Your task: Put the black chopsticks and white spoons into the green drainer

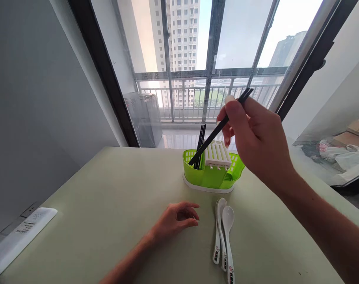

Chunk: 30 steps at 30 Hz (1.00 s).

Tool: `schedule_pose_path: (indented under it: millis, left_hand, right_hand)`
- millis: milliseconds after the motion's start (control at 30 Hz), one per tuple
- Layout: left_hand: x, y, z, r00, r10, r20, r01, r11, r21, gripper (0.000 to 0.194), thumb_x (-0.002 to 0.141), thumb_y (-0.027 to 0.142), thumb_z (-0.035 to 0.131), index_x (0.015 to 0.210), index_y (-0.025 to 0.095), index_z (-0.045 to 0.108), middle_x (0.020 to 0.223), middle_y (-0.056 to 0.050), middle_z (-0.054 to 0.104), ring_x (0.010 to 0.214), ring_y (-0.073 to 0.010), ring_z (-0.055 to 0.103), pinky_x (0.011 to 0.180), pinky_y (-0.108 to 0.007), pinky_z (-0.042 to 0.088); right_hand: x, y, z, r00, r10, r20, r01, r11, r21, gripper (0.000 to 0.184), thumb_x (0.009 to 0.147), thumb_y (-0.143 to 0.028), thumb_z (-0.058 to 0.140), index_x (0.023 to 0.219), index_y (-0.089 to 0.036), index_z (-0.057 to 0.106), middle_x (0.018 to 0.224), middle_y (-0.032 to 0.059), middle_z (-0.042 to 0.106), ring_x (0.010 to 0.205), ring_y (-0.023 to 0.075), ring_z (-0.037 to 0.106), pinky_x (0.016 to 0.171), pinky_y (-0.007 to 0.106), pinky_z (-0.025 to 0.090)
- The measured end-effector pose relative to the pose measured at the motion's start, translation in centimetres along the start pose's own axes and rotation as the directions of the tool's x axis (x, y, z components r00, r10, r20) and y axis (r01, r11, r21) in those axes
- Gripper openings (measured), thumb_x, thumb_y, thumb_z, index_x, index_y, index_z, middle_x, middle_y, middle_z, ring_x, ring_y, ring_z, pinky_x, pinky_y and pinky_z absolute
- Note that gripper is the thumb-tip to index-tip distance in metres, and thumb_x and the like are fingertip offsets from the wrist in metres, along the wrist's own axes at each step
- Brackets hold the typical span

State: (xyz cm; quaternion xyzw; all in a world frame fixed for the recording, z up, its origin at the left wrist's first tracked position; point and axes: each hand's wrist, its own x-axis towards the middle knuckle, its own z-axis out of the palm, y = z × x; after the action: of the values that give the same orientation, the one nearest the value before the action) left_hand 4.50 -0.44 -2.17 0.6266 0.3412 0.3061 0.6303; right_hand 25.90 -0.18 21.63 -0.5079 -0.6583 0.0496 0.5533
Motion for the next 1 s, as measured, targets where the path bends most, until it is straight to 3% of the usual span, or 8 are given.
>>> schedule_pose_path:
  millis: [133, 200, 367, 500, 667, 800, 900, 1000]
  left_hand:
    - [0.0, 0.0, 0.0, 1.000, -0.019, 0.005, 0.019, 1.000, 0.021, 0.056, 0.073, 0.054, 0.085, 0.112, 0.016, 0.075, 0.092, -0.006, 0.078, 0.084, -0.0189, 0.072, 0.084, -0.033, 0.057]
    - [0.0, -0.1, 0.0, 1.000, -0.024, -0.003, 0.024, 0.999, 0.024, 0.054, 0.072, 0.055, 0.085, 0.109, 0.016, 0.075, 0.091, -0.006, 0.077, 0.083, -0.0184, 0.071, 0.083, -0.032, 0.056]
    - [0.0, -0.1, 0.1, 1.000, -0.017, -0.025, 0.018, 0.997, 0.070, 0.047, 0.073, 0.053, 0.084, 0.102, 0.016, 0.077, 0.090, -0.005, 0.077, 0.082, -0.0179, 0.070, 0.082, -0.032, 0.055]
    - [-0.1, -0.1, 0.1, 1.000, -0.011, -0.016, 0.012, 0.996, 0.089, 0.044, 0.077, 0.051, 0.081, 0.103, 0.016, 0.077, 0.090, -0.006, 0.077, 0.082, -0.0180, 0.070, 0.081, -0.031, 0.055]
    - [-0.1, -0.3, 0.0, 1.000, -0.016, -0.004, 0.017, 0.991, 0.135, 0.043, 0.080, 0.052, 0.077, 0.104, 0.016, 0.077, 0.092, -0.006, 0.078, 0.083, -0.0183, 0.070, 0.080, -0.031, 0.055]
    - [0.0, -0.3, 0.0, 1.000, -0.015, -0.006, 0.016, 0.988, 0.154, 0.044, 0.081, 0.053, 0.076, 0.104, 0.016, 0.077, 0.092, -0.007, 0.078, 0.082, -0.0182, 0.070, 0.079, -0.030, 0.055]
    - [-0.1, 0.0, 0.1, 1.000, -0.002, -0.008, 0.003, 0.983, 0.184, 0.041, 0.084, 0.051, 0.073, 0.104, 0.016, 0.078, 0.090, -0.006, 0.078, 0.079, -0.0172, 0.069, 0.077, -0.029, 0.055]
    - [-0.2, 0.4, 0.1, 1.000, 0.010, -0.013, -0.007, 0.980, 0.200, 0.038, 0.086, 0.049, 0.071, 0.103, 0.015, 0.077, 0.089, -0.006, 0.078, 0.077, -0.0167, 0.069, 0.075, -0.028, 0.054]
  right_hand:
    - [3.0, 2.9, 2.6, 0.991, -0.095, 0.092, 0.100, 0.993, -0.059, 0.042, 0.104, -0.057, 0.043, 0.083, -0.026, 0.062, 0.062, -0.0002, 0.056, 0.054, 0.0166, 0.056, 0.060, 0.034, 0.046]
    - [4.0, 5.3, 4.3, 0.974, -0.050, 0.219, 0.070, 0.994, -0.084, 0.045, 0.103, -0.058, 0.045, 0.085, -0.023, 0.065, 0.063, -0.0002, 0.059, 0.053, 0.0149, 0.059, 0.059, 0.032, 0.047]
    - [5.5, 9.8, 7.6, 0.866, 0.081, 0.493, -0.064, 0.997, -0.052, 0.052, 0.100, -0.064, 0.046, 0.092, -0.019, 0.069, 0.061, -0.0011, 0.059, 0.046, 0.0107, 0.053, 0.051, 0.026, 0.042]
    - [6.0, 11.5, 8.7, 0.815, 0.112, 0.568, -0.108, 0.993, -0.041, 0.054, 0.096, -0.066, 0.049, 0.091, -0.017, 0.070, 0.058, -0.0018, 0.057, 0.047, 0.0090, 0.048, 0.051, 0.024, 0.039]
    - [6.3, 13.4, 9.5, 0.799, 0.133, 0.587, -0.106, 0.991, -0.080, 0.054, 0.096, -0.064, 0.049, 0.093, -0.016, 0.073, 0.059, -0.0002, 0.060, 0.055, 0.0122, 0.054, 0.055, 0.025, 0.040]
    - [6.0, 13.1, 9.5, 0.848, 0.108, 0.520, -0.025, 0.986, -0.165, 0.044, 0.096, -0.054, 0.054, 0.099, -0.016, 0.074, 0.068, 0.0029, 0.068, 0.058, 0.0141, 0.059, 0.059, 0.027, 0.042]
    - [5.5, 11.7, 9.0, 0.935, 0.030, 0.353, 0.070, 0.961, -0.268, 0.033, 0.094, -0.043, 0.059, 0.112, -0.017, 0.070, 0.083, 0.0061, 0.075, 0.065, 0.0174, 0.066, 0.063, 0.029, 0.045]
    - [5.1, 10.2, 8.2, 0.974, -0.024, 0.224, 0.098, 0.941, -0.325, 0.039, 0.094, -0.039, 0.061, 0.125, -0.016, 0.063, 0.086, 0.0069, 0.076, 0.066, 0.0193, 0.068, 0.062, 0.031, 0.046]
